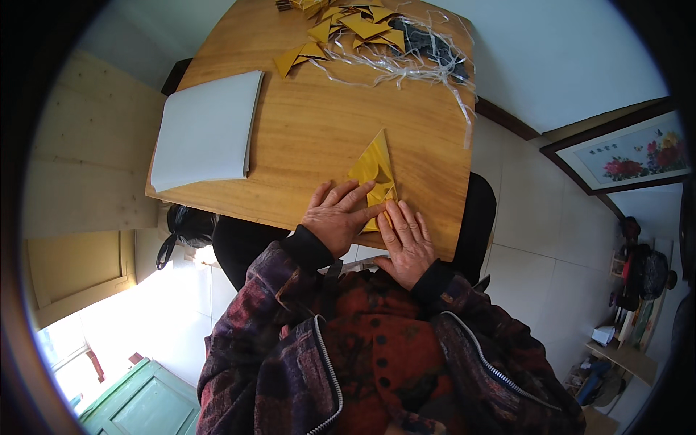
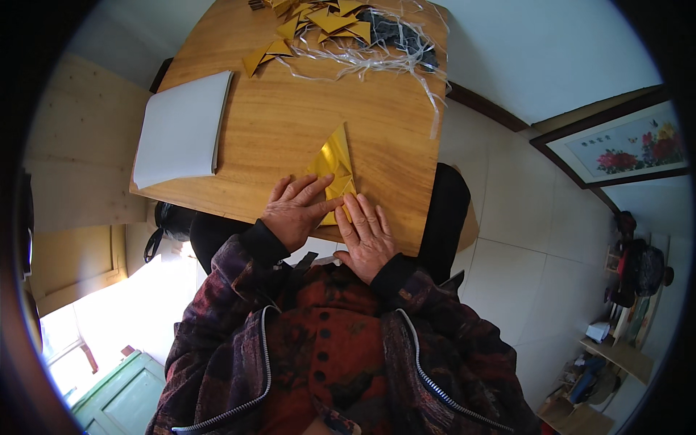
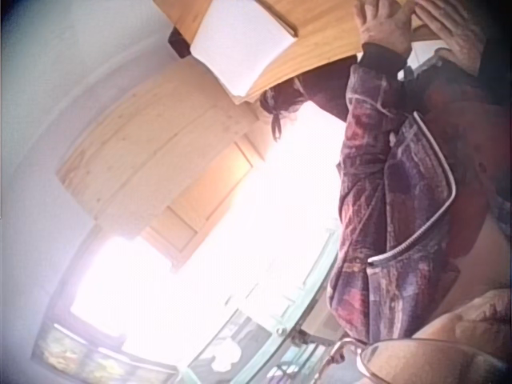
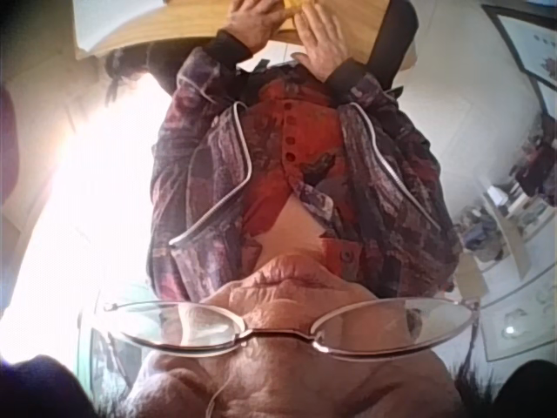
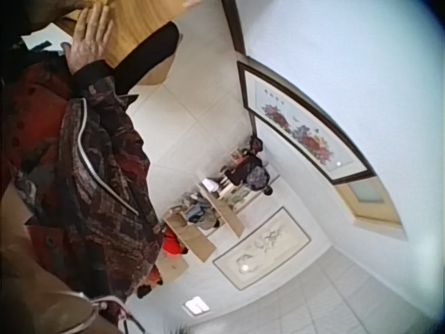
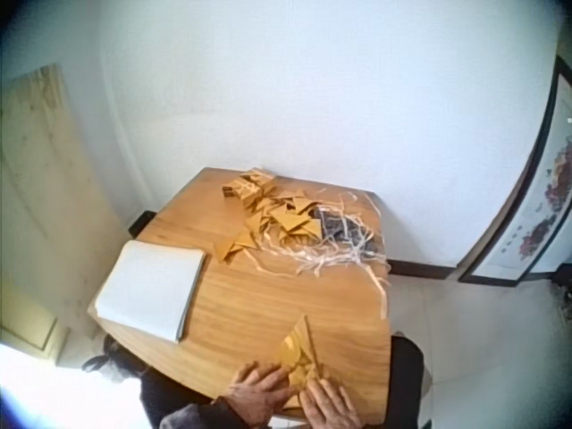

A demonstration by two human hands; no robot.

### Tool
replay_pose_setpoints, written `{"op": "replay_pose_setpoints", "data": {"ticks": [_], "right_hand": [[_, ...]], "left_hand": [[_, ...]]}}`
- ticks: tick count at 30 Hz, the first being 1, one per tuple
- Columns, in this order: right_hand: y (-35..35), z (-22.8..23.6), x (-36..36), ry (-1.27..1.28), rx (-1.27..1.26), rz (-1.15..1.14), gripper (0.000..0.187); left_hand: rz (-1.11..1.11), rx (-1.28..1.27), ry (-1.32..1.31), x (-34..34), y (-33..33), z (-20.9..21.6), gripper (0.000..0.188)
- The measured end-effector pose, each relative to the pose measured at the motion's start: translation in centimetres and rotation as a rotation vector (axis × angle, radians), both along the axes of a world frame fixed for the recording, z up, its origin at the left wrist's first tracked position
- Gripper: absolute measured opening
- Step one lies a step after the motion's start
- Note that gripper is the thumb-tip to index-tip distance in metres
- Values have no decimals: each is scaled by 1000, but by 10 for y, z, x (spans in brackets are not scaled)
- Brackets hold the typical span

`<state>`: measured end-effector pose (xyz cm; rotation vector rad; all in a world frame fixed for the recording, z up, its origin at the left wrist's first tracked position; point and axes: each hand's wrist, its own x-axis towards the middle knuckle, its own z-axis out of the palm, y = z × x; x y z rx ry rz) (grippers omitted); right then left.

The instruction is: The person sits on the floor and folds a yellow sheet of paper into a triangular shape using both hands. They press the creases firmly and place the finished piece on a pile of similar folded items on the table.

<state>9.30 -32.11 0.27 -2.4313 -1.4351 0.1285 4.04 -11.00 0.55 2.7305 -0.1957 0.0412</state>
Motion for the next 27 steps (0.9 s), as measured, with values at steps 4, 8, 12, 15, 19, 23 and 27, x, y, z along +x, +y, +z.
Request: {"op": "replay_pose_setpoints", "data": {"ticks": [4,8,12,15,19,23,27], "right_hand": [[1,2,-1,10,-18,2,88],[1,3,-2,0,-25,1,83],[0,3,-2,22,-31,-6,80],[0,2,0,6,-26,30,79],[4,5,-5,17,-35,11,77],[1,10,-4,134,-9,-10,76],[-7,8,2,134,59,-45,86]], "left_hand": [[-6,24,15,0,0,3,44],[-10,17,44,0,1,5,49],[-8,-28,51,0,1,6,54],[-19,-15,64,0,2,4,60],[-33,27,52,0,3,2,63],[-30,18,48,1,2,0,61],[-19,40,52,2,1,-1,43]]}}
